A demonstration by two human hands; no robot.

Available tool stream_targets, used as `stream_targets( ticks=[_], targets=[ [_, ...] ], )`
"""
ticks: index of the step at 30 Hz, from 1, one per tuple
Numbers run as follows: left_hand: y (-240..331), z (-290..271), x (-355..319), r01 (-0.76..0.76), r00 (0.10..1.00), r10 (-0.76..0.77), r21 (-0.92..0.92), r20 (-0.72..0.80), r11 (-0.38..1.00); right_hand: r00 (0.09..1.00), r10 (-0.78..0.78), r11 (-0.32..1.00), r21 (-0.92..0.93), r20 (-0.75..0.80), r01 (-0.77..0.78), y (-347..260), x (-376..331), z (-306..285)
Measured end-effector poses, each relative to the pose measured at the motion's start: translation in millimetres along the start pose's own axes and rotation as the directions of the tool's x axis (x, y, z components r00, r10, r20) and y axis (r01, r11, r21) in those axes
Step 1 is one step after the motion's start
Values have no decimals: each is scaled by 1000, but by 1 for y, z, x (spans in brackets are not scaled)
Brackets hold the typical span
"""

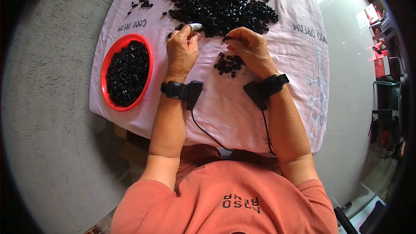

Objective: Manually assembling small silver metal pins into black plastic housings on a workbench.

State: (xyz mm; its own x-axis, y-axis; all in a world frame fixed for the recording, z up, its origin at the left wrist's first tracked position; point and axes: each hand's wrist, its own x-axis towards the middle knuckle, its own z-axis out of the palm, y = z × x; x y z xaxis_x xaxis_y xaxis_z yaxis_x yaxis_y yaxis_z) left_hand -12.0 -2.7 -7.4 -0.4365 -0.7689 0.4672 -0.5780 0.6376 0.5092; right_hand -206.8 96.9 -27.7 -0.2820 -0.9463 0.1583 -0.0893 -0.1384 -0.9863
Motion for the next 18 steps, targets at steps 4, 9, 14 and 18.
stream_targets(
  ticks=[4, 9, 14, 18],
  targets=[
    [-4, 0, -1, -17, 1000, 16, -46, -18, 999, 1000, 8, 1000, 5, 8, -8, -2, 0, 0],
    [-2, -11, -5, 42, 996, -34, -103, 83, 994, 1000, 20, 1000, 19, 7, -20, -2, -1, -1],
    [-1, -22, -10, -104, 977, 100, 9, 190, 995, 1000, 6, 1000, 28, 10, -6, -4, -1, 1],
    [-2, -19, -12, -265, 956, 241, 143, 165, 953, 1000, 20, 1000, -14, 14, -20, -9, -1, 0]
  ],
)
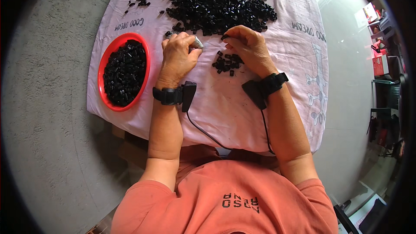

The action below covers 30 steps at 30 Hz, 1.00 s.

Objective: Manually assembling small silver metal pins into black plastic housings on a workbench.

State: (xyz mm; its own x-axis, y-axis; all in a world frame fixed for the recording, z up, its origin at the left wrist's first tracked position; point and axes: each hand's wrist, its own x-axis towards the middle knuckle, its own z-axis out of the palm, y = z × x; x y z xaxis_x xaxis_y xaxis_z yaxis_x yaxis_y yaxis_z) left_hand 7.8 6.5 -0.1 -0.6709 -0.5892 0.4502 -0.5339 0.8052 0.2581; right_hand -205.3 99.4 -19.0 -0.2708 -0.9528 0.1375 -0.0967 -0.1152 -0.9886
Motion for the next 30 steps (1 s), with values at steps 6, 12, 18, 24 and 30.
stream_targets(
  ticks=[6, 12, 18, 24, 30],
  targets=[
    [4, 5, 8, 152, 986, -165, -261, -28, 953, 1000, 15, 1000, 26, 9, -15, -4, -1, 1],
    [24, 11, 13, 241, 962, -274, -535, 18, 810, 1000, 19, 999, 33, 22, -20, -1, 0, 0],
    [31, 16, 13, 241, 960, -268, -708, 76, 664, 998, 10, 1000, 14, 63, -11, -4, -2, -1],
    [31, 20, 14, 209, 973, -226, -618, 53, 758, 994, 47, 998, 38, 100, -51, -8, -3, -2],
    [13, 27, 12, 196, 948, -303, -578, -94, 792, 999, 8, 1000, -16, 44, -8, -1, -1, -2]
  ],
)
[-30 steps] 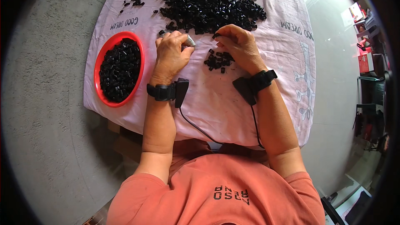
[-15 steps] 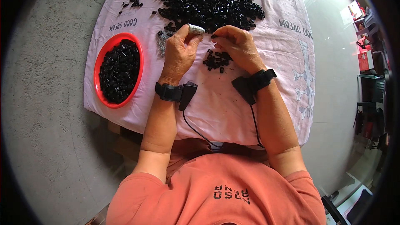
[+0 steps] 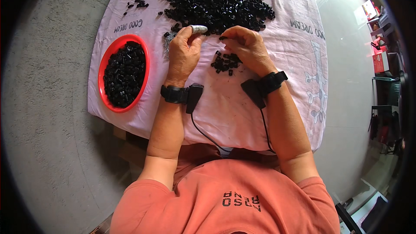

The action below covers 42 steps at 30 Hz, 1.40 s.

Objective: Manually assembling small silver metal pins into black plastic housings on a workbench.

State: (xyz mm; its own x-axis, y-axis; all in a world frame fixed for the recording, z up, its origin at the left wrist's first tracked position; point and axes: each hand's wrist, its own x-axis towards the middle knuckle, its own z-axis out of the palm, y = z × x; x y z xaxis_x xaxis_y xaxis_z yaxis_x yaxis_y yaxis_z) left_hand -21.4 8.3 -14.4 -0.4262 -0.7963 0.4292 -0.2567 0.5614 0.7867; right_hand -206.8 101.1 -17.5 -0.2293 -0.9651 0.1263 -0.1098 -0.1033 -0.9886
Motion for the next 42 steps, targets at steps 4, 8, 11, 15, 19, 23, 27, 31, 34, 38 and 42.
stream_targets(
  ticks=[4, 8, 11, 15, 19, 23, 27, 31, 34, 38, 42],
  targets=[
    [7, -3, -1, 15, 999, -15, 11, 40, 1000, 999, -25, 982, -188, 25, 29, -3, -2, 1],
    [13, -5, -1, 34, 996, -38, 59, 75, 998, 996, -84, 939, -333, 23, 87, -10, -5, 1],
    [14, -5, -1, 6, 999, -8, 57, 47, 998, 991, -97, 912, -391, 94, 126, -9, -4, -1],
    [6, -4, -1, -30, 999, 29, 56, 17, 998, 957, -217, 894, -355, 192, 274, -5, -4, -3],
    [9, -5, -1, 0, 999, -3, 67, 35, 998, 939, -255, 819, -465, 230, 336, -10, -8, -1],
    [13, -8, -2, 70, 994, -70, 3, 86, 998, 965, -173, 865, -439, 197, 244, -13, -6, -1],
    [10, -5, -3, 114, 987, -91, -170, 134, 979, 992, -105, 954, -275, 70, 120, -7, -3, -1],
    [16, -5, -4, 133, 981, -100, -201, 166, 971, 1000, 29, 996, 82, -5, -28, -4, -2, -2],
    [17, -1, -5, 133, 984, -101, -220, 149, 967, 999, 48, 975, 216, 13, -50, -2, 0, -2],
    [21, 2, -6, 126, 987, -103, -202, 121, 971, 992, 111, 936, 328, 59, -124, -5, -1, -3],
    [24, 4, -6, 61, 998, -54, -190, 43, 980, 984, 136, 965, 209, 113, -158, -7, -1, -4]
  ],
)
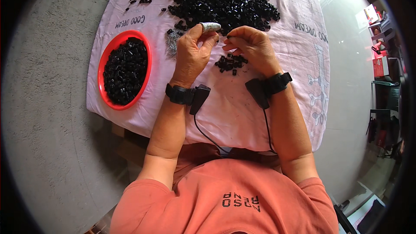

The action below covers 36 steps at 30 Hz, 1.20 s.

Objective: Manually assembling small silver metal pins into black plastic housings on a workbench.

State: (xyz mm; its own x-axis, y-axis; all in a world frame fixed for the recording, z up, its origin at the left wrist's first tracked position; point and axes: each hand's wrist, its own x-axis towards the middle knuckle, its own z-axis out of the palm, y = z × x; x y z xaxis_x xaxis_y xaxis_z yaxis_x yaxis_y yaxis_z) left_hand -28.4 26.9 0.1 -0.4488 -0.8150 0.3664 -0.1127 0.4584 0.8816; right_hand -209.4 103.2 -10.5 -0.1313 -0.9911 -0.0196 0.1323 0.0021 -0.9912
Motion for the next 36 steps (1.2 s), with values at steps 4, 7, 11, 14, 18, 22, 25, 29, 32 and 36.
stream_targets(
  ticks=[4, 7, 11, 14, 18, 22, 25, 29, 32, 36],
  targets=[
    [4, 1, 0, -28, 1000, 27, 43, 14, 999, 1000, 3, 999, -39, 12, -3, 0, -1, 1],
    [6, 2, 0, -49, 998, 48, 65, 30, 997, 1000, -1, 999, -50, 26, 2, -1, -2, 2],
    [11, 1, 0, -64, 997, 59, 108, 47, 992, 1000, 1, 997, -76, 29, 1, -4, -3, 3],
    [12, 2, 0, -92, 995, 87, 129, 51, 987, 1000, 1, 997, -73, 31, 1, -3, -3, 3],
    [10, 2, 1, -133, 991, 128, 142, 45, 981, 999, -11, 995, -104, 38, 15, -2, -3, 4],
    [10, 2, 1, -159, 987, 153, 150, 54, 976, 999, -14, 995, -97, 33, 17, 1, -2, 3],
    [9, 2, 1, -167, 985, 159, 152, 62, 974, 999, -20, 995, -92, 35, 24, 3, -2, 2],
    [7, 3, 1, -169, 985, 162, 145, 56, 975, 999, -1, 994, -107, 32, 5, 2, -2, 3],
    [6, 3, 1, -181, 983, 173, 150, 63, 972, 999, -11, 993, -121, 38, 15, 4, -1, 3],
    [7, 2, 2, -192, 981, 182, 186, 71, 964, 1000, -23, 991, -128, 7, 24, 5, -1, 5]
  ],
)
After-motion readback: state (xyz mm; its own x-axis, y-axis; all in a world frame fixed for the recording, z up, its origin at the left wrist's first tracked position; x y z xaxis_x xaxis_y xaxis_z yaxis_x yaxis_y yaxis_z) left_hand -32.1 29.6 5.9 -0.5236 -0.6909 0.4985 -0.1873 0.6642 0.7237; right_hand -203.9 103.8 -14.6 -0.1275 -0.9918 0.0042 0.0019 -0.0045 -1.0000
